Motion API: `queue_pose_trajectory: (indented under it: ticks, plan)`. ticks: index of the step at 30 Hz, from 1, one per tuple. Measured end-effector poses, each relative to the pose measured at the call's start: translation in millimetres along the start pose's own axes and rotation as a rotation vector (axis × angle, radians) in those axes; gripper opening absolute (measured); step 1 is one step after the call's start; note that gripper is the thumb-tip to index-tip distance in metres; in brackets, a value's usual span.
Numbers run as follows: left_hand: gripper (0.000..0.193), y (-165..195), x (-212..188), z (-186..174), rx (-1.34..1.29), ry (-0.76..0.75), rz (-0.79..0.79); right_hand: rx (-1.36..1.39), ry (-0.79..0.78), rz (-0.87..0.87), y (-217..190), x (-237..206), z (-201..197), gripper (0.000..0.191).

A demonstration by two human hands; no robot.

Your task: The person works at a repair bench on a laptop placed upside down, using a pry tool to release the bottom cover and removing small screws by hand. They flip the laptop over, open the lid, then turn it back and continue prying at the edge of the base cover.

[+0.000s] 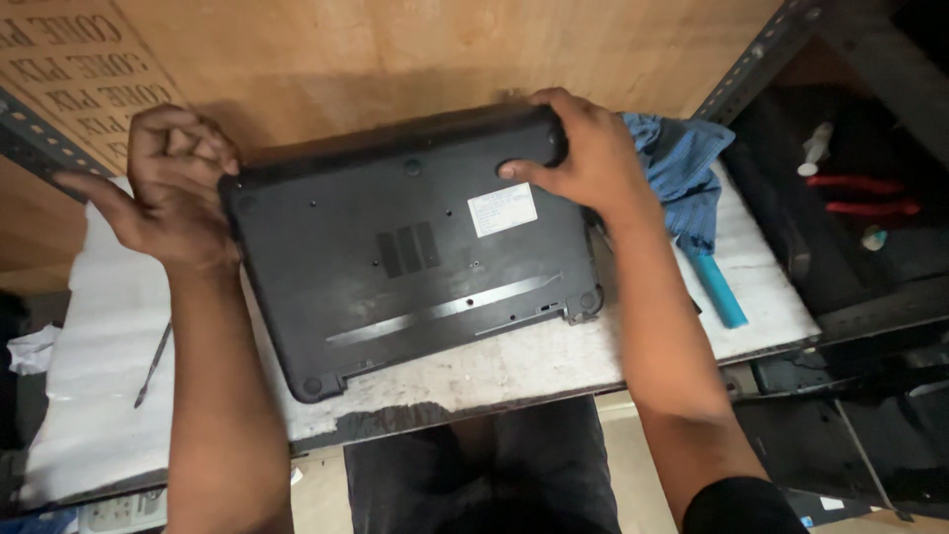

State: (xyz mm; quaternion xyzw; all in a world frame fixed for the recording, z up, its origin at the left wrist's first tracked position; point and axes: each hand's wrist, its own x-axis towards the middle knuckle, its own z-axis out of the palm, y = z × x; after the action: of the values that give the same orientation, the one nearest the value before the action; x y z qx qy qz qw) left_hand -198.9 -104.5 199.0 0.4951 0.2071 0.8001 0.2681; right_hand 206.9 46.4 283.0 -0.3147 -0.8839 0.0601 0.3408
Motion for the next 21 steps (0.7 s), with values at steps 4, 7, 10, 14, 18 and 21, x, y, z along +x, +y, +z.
queue_pose_trajectory:
  ticks: [4,7,10,14,18,21]
  plan:
    - [0.097,-2,0,-3,0.073,-0.024,0.026,-0.077,0.084,-0.106,-1,2,0,0.066]
    - [0.097,-2,-2,-6,0.047,-0.025,0.012,-0.066,0.094,-0.053,4,0,2,0.042]
    - [0.098,-3,-4,-8,0.02,-0.024,0.001,0.029,0.122,-0.049,16,-3,5,0.02]
    - [0.099,-6,-4,-13,-0.015,-0.029,-0.005,0.237,0.031,-0.018,42,-3,5,0.022]
    - [0.097,-9,-8,-19,-0.031,-0.036,-0.024,0.578,-0.108,-0.022,63,-8,2,0.029]
    - [0.094,-12,-12,-24,-0.01,-0.031,-0.016,0.699,-0.264,0.268,73,-15,-3,0.042]
